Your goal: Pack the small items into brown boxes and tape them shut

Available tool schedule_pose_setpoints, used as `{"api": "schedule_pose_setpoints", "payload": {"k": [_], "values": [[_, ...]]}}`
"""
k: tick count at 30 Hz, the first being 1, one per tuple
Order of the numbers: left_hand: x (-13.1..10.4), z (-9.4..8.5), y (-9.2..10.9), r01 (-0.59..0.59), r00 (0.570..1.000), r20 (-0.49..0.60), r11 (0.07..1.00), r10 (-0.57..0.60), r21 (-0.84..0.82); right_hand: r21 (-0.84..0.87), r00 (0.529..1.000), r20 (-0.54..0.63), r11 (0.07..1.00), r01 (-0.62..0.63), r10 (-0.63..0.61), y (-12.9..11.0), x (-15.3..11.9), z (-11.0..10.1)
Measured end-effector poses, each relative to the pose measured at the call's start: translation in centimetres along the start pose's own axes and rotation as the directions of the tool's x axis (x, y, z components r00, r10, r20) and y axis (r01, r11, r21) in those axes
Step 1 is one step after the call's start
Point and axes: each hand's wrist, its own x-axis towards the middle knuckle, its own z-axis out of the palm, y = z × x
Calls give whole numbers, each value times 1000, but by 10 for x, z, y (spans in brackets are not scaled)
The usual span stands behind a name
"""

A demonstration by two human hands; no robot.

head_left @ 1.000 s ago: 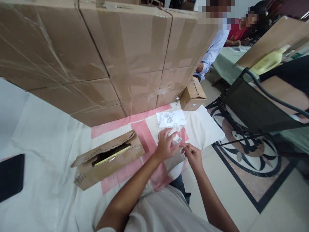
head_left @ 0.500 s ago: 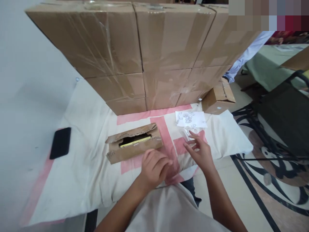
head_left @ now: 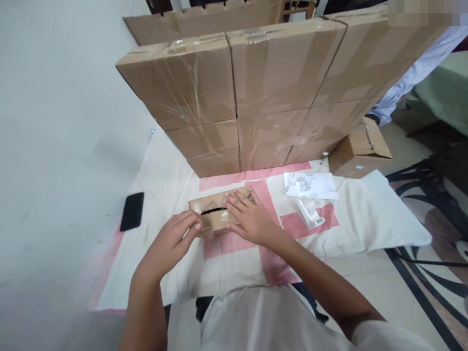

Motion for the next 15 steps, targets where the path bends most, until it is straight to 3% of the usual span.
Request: {"api": "schedule_pose_setpoints", "payload": {"k": [3, 9, 15], "values": [[11, -4, -8, 52, 998, 44, 999, -52, -15, -12, 999, -19, 999, -31, 31, -1, -2, 9], [34, -6, -20, 126, 992, 6, 992, -126, 30, -11, 999, -44, 1000, -28, 28, -6, -6, 9], [45, -3, -22, 148, 989, -24, 965, -146, 218, -9, 998, -50, 1000, -24, 24, -2, -3, 11]]}}
